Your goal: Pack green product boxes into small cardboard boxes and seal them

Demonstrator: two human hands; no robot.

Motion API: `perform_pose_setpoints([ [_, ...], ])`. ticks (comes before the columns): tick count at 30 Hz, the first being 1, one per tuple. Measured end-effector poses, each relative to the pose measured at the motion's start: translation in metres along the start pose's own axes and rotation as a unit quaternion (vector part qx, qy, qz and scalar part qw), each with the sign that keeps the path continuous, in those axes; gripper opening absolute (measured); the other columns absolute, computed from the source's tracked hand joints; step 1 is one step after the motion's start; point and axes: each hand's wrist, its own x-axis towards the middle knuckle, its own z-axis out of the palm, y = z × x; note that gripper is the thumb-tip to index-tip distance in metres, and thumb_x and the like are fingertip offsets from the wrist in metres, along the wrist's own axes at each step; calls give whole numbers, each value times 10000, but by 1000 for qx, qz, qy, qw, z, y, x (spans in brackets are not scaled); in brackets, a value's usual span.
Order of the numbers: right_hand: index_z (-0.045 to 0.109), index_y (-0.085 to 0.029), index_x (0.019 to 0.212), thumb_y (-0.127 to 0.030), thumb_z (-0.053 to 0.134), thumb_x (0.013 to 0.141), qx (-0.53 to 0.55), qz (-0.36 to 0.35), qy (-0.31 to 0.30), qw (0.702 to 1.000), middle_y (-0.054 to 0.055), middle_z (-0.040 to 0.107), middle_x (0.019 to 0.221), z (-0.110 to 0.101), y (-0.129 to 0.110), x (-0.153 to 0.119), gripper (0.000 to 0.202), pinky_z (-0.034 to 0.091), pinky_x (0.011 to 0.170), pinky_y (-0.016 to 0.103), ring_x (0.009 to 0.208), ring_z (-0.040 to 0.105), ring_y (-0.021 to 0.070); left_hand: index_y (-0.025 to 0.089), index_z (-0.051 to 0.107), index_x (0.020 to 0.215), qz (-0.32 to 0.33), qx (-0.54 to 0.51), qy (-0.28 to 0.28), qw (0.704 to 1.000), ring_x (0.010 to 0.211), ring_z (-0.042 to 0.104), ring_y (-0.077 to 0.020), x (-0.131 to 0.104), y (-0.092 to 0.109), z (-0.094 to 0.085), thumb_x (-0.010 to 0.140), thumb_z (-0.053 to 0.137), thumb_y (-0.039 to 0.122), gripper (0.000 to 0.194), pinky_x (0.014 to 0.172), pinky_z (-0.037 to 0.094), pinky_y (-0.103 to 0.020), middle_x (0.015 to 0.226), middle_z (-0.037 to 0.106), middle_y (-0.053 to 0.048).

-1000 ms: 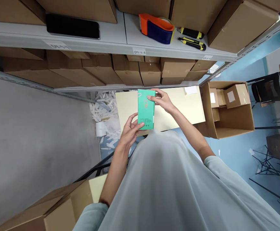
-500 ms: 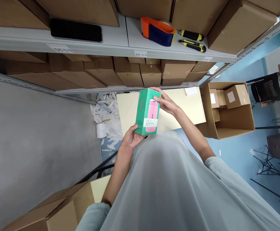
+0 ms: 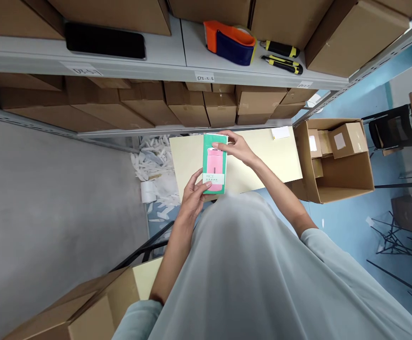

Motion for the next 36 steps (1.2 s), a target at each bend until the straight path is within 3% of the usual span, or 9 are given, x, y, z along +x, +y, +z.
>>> perform_pose_setpoints([
  [4, 686, -350, 1453, -714, 953, 788, 56, 6, -73, 996, 54, 765, 1325, -12, -13, -14, 803, 683, 1008, 415, 1208, 729, 259, 242, 710, 1454, -29, -72, -47, 996, 1029, 838, -287, -2, 0, -3, 761, 922, 438, 751, 779, 713, -346, 1247, 861, -91],
  [8, 665, -357, 1469, -699, 977, 750, 99, 5, -105, 989, 48, 764, 1356, -11, -12, -16, 855, 696, 978, 410, 1192, 744, 270, 230, 750, 1385, -87, -128, -72, 985, 1116, 838, -322, -3, 0, -5, 785, 863, 464, 654, 797, 719, -359, 1210, 872, -101],
  [11, 708, -314, 1379, -667, 1004, 705, 89, 2, -76, 993, 48, 774, 1301, -6, -5, -10, 817, 686, 891, 356, 1146, 744, 263, 227, 772, 1313, -105, -118, -74, 985, 1105, 843, -331, -1, 2, -3, 788, 875, 475, 590, 766, 727, -375, 1261, 864, -105],
  [18, 747, -284, 1279, -667, 1003, 661, 18, -14, 0, 1000, 55, 774, 1296, -14, -2, -1, 771, 643, 795, 314, 1140, 721, 265, 199, 729, 1029, -5, -11, 33, 999, 1243, 820, -325, 6, 16, -7, 838, 958, 541, 453, 669, 707, -288, 1435, 806, -166],
  [25, 746, -282, 1279, -665, 994, 665, 13, -3, 2, 1000, 56, 769, 1319, -16, -4, -4, 765, 629, 779, 297, 1129, 707, 250, 176, 741, 1012, -27, 20, -22, 999, 1376, 766, -378, 1, 21, -1, 873, 932, 497, 399, 769, 755, -382, 1507, 774, -187],
  [32, 754, -276, 1244, -640, 1027, 628, 17, 10, 15, 1000, 57, 777, 1260, -14, -5, -8, 765, 638, 769, 298, 1118, 711, 251, 173, 774, 1011, -44, 32, -34, 998, 1197, 829, -369, 0, 13, 6, 794, 986, 580, 507, 858, 757, -469, 1192, 867, -155],
  [36, 746, -270, 1263, -638, 1039, 623, 21, 21, 19, 999, 57, 780, 1241, -15, -2, -8, 795, 643, 778, 305, 1096, 724, 245, 174, 775, 1036, -40, 19, -44, 998, 1171, 825, -369, -1, 11, 7, 768, 996, 608, 556, 878, 748, -478, 1175, 860, -149],
])
